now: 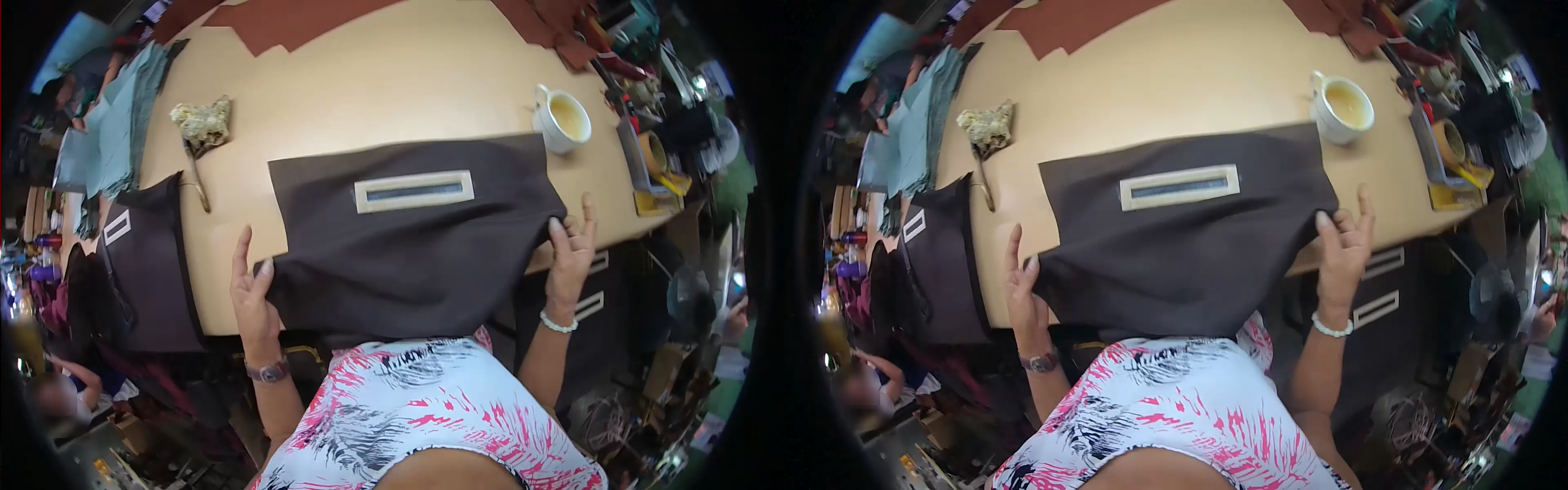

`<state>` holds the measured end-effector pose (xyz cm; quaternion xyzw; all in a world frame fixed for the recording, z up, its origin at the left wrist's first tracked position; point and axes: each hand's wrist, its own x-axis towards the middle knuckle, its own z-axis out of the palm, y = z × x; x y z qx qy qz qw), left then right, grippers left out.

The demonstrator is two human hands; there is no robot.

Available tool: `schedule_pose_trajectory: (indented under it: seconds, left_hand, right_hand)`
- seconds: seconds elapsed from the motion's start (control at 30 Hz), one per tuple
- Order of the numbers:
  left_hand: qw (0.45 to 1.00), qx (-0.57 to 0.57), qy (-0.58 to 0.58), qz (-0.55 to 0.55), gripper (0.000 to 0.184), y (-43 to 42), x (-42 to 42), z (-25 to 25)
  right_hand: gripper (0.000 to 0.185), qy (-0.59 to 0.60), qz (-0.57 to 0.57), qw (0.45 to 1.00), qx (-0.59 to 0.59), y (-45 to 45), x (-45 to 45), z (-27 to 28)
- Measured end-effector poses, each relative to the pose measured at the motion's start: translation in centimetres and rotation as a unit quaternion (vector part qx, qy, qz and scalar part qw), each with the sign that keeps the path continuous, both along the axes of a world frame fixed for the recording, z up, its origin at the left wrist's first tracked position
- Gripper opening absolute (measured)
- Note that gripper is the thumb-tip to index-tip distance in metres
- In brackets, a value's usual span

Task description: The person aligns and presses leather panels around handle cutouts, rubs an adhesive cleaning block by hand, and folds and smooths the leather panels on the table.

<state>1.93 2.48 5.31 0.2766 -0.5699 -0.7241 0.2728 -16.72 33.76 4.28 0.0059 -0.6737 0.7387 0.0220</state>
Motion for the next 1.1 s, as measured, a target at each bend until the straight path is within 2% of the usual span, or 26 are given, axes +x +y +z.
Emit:
schedule_pose_trajectory:
  seconds: [0.1, 0.17, 0.2, 0.27, 0.3, 0.33, 0.4, 0.43, 0.47, 0.5, 0.53, 0.6, 0.67, 0.7, 0.73, 0.8, 0.87, 0.93, 1.0, 1.07, 1.1]
  left_hand:
    - [0.997, -0.059, 0.043, 0.003, 0.051, -5.1, -3.8, 0.8]
    - [0.994, -0.078, 0.043, -0.059, 0.045, -8.9, -7.9, 2.2]
    - [0.996, -0.066, 0.037, -0.052, 0.043, -11.5, -10.1, 1.8]
    - [0.985, -0.139, 0.016, -0.102, 0.044, -16.7, -14.6, 1.8]
    - [0.988, -0.1, -0.01, -0.116, 0.043, -18.0, -16.3, 3.4]
    - [0.985, -0.118, 0.033, -0.121, 0.042, -18.9, -17.8, 5.3]
    - [0.972, -0.154, 0.113, -0.135, 0.039, -20.1, -19.9, 9.5]
    - [0.964, -0.175, 0.145, -0.137, 0.04, -20.5, -20.4, 11.7]
    - [0.955, -0.194, 0.174, -0.14, 0.04, -20.7, -20.6, 13.8]
    - [0.939, -0.226, 0.22, -0.136, 0.042, -20.6, -20.4, 15.5]
    - [0.919, -0.293, 0.24, -0.113, 0.042, -20.7, -19.9, 16.6]
    - [0.931, -0.222, 0.241, -0.16, 0.042, -18.5, -17.2, 18.1]
    - [0.936, -0.213, 0.234, -0.153, 0.042, -16.8, -15.1, 16.4]
    - [0.939, -0.209, 0.231, -0.149, 0.043, -15.8, -14.0, 15.4]
    - [0.946, -0.18, 0.22, -0.154, 0.044, -14.6, -13.0, 14.0]
    - [0.957, -0.172, 0.189, -0.14, 0.042, -13.4, -11.4, 10.6]
    - [0.974, -0.087, 0.152, -0.142, 0.037, -12.0, -10.0, 7.7]
    - [0.988, -0.043, 0.104, -0.108, 0.026, -11.8, -9.0, 3.9]
    - [0.991, -0.091, 0.037, -0.09, 0.026, -11.1, -7.6, 1.0]
    - [0.993, -0.069, -0.035, -0.091, 0.027, -10.5, -5.9, -2.1]
    - [0.991, -0.057, -0.073, -0.093, 0.027, -9.9, -4.9, -3.1]
  right_hand:
    - [0.062, 0.054, 0.042, 0.997, 0.025, -1.9, -6.1, 2.1]
    - [0.058, 0.086, 0.093, 0.992, 0.025, -4.8, -12.0, 2.6]
    - [0.055, 0.1, 0.129, 0.987, 0.01, -7.0, -15.4, 2.4]
    - [0.052, 0.008, 0.133, 0.99, 0.034, -11.4, -21.2, 2.9]
    - [0.053, -0.001, 0.119, 0.991, 0.063, -13.2, -24.5, 3.2]
    - [0.054, -0.01, 0.105, 0.99, 0.092, -14.7, -28.1, 3.5]
    - [0.059, 0.097, 0.103, 0.99, 0.007, -17.0, -35.8, 4.8]
    - [0.061, 0.082, 0.083, 0.993, 0.014, -17.8, -32.6, 10.2]
    - [0.06, 0.184, 0.074, 0.98, -0.026, -18.5, -35.3, 11.5]
    - [0.059, 0.222, 0.078, 0.971, -0.046, -18.6, -37.3, 13.3]
    - [0.058, 0.219, 0.102, 0.963, -0.116, -18.5, -34.2, 16.2]
    - [0.049, 0.304, 0.145, 0.928, -0.157, -16.2, -37.5, 17.3]
    - [0.046, 0.365, 0.1, 0.92, -0.107, -14.6, -32.7, 17.8]
    - [0.045, 0.347, 0.102, 0.926, -0.113, -14.0, -31.1, 17.3]
    - [0.059, 0.355, 0.092, 0.929, -0.044, -13.4, -28.0, 16.8]
    - [0.06, 0.29, 0.109, 0.95, -0.038, -12.4, -24.0, 14.7]
    - [0.058, 0.257, 0.154, 0.954, -0.007, -10.7, -22.8, 10.8]
    - [0.057, 0.247, 0.126, 0.96, 0.039, -10.0, -19.7, 7.6]
    - [0.06, 0.216, 0.149, 0.956, 0.128, -7.9, -18.2, 3.6]
    - [0.06, 0.192, 0.147, 0.958, 0.155, -6.3, -15.2, 0.5]
    - [0.061, 0.181, 0.136, 0.966, 0.122, -6.1, -13.3, -0.5]
